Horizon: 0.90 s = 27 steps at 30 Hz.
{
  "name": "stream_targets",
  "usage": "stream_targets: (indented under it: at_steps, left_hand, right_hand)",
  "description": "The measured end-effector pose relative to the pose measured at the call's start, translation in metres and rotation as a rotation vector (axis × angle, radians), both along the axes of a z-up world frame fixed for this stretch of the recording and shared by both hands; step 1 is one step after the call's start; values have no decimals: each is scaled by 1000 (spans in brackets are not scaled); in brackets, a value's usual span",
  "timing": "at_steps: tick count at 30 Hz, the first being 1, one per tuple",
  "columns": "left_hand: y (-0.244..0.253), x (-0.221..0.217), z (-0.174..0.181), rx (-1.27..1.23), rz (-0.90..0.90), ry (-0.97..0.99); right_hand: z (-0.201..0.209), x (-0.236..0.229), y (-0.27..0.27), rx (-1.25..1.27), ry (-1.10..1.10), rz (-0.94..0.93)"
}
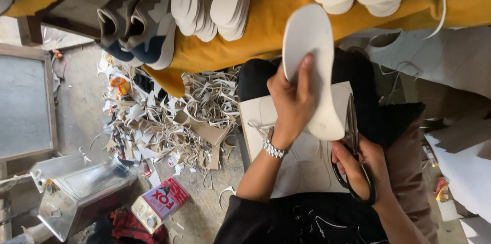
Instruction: The person uses scissors to cut out shoe insole shapes from a sheet of white material. They hold the material on their lap, cut along the drawn outlines, and remove the excess pieces.
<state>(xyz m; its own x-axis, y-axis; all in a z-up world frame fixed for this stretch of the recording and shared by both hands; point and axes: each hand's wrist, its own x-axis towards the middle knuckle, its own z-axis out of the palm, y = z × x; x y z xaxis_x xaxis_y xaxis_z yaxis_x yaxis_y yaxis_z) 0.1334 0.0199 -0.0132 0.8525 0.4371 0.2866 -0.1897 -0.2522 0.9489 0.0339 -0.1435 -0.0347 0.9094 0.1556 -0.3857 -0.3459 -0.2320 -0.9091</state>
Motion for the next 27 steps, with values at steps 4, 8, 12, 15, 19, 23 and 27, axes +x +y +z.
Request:
stream_targets:
  at_steps: [4,8,12,15,19,23,27]
  left_hand:
    - [12,90,3,-41,-25,10]
    - [17,193,-6,-159,-249,53]
    - [29,279,-74,319,-156,19]
    - [32,309,-131,749,-42,76]
    - [35,274,-121,906,179,113]
    - [16,139,-56,645,134,-5]
    - [35,-19,-49,617,-319,115]
  right_hand:
    - [-11,8,-8,121,186,-98]
    - [-21,7,-25,64,135,-47]
    - [-14,8,-30,-62,163,-40]
    - [-31,2,-27,-38,-20,-90]
    - [-54,-11,-27,101,-157,-180]
    - [-69,-12,-30,187,-219,-226]
    - [-98,-17,-39,240,-206,-284]
